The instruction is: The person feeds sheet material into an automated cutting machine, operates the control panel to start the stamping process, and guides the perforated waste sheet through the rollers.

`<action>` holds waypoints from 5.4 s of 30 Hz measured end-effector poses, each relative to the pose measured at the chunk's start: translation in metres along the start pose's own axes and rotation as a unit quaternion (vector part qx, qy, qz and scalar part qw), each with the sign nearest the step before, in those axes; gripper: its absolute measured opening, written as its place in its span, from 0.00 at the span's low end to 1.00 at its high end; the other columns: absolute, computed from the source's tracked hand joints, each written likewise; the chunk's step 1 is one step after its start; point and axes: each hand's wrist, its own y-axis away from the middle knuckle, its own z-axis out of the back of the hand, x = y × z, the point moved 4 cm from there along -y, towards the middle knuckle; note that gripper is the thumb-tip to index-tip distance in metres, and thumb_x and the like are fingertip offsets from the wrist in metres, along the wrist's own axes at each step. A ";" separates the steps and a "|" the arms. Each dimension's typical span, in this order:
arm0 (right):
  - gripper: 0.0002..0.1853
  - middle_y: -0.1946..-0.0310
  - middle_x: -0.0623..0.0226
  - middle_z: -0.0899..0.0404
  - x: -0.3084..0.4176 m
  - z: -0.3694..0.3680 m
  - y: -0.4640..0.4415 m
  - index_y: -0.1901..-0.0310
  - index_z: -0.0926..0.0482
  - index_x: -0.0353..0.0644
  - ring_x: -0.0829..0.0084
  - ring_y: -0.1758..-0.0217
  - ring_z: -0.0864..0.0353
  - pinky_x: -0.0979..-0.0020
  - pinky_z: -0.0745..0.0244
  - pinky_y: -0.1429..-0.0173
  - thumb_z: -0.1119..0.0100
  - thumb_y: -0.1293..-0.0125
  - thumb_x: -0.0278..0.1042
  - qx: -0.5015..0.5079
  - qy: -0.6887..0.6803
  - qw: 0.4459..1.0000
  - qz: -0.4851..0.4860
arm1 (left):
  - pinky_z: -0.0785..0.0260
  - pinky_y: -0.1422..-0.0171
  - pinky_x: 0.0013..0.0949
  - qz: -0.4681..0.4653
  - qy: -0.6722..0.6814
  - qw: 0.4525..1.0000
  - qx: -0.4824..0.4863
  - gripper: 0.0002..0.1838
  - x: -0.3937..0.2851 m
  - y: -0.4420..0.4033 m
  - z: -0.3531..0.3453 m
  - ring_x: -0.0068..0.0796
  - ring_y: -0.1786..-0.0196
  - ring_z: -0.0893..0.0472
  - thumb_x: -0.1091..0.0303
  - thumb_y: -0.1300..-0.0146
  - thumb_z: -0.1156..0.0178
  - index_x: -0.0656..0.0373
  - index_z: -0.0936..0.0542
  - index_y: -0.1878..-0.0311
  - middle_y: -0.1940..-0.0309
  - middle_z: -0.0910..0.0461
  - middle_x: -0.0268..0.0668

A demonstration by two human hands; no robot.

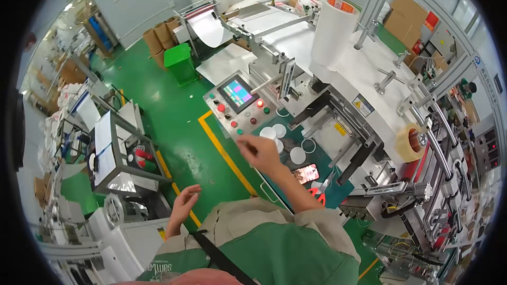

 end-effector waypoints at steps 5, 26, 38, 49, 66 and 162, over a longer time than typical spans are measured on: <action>0.06 0.69 0.63 0.21 -0.062 -0.052 -0.008 0.63 0.18 0.41 0.64 0.64 0.20 0.68 0.27 0.58 0.37 0.42 0.27 -0.002 0.021 0.996 -0.083 | 0.28 0.48 0.29 -0.024 -0.041 0.994 0.094 0.33 -0.031 -0.125 0.011 0.25 0.50 0.21 0.69 0.34 0.41 0.56 0.41 0.28 0.35 0.33 0.42; 0.20 0.36 0.58 0.33 -0.204 -0.167 0.011 0.42 0.27 0.46 0.55 0.29 0.38 0.51 0.47 0.27 0.45 0.37 0.33 -0.183 0.486 0.788 -0.332 | 0.73 0.25 0.66 -0.348 -0.465 0.799 0.157 0.30 0.023 -0.535 0.015 0.64 0.23 0.68 0.46 0.34 0.47 0.26 0.38 0.28 0.23 0.63 0.50; 0.20 0.37 0.62 0.31 -0.201 -0.165 0.015 0.46 0.24 0.50 0.62 0.31 0.35 0.56 0.44 0.28 0.44 0.41 0.34 -0.246 0.505 0.764 -0.319 | 0.72 0.26 0.67 -0.357 -0.514 0.758 0.186 0.42 0.044 -0.537 0.003 0.61 0.22 0.70 0.38 0.38 0.44 0.32 0.48 0.24 0.22 0.67 0.48; 0.20 0.38 0.62 0.31 -0.201 -0.167 0.015 0.46 0.24 0.49 0.61 0.31 0.34 0.56 0.43 0.28 0.45 0.41 0.34 -0.250 0.509 0.764 -0.307 | 0.67 0.26 0.66 -0.325 -0.481 0.792 0.189 0.46 0.062 -0.545 0.004 0.62 0.23 0.70 0.36 0.39 0.43 0.35 0.53 0.23 0.23 0.69 0.53; 0.20 0.36 0.61 0.32 -0.201 -0.168 0.012 0.44 0.24 0.49 0.61 0.30 0.36 0.57 0.46 0.27 0.45 0.40 0.35 -0.229 0.517 0.766 -0.306 | 0.67 0.27 0.67 -0.317 -0.460 0.811 0.172 0.46 0.056 -0.542 0.004 0.66 0.23 0.70 0.31 0.42 0.45 0.32 0.50 0.24 0.23 0.72 0.55; 0.20 0.37 0.62 0.31 -0.201 -0.170 0.020 0.44 0.25 0.51 0.62 0.30 0.36 0.55 0.44 0.28 0.45 0.40 0.35 -0.250 0.522 0.763 -0.286 | 0.78 0.27 0.70 -0.318 -0.591 0.718 0.186 0.26 0.028 -0.530 0.004 0.63 0.23 0.70 0.50 0.32 0.50 0.28 0.35 0.29 0.22 0.64 0.46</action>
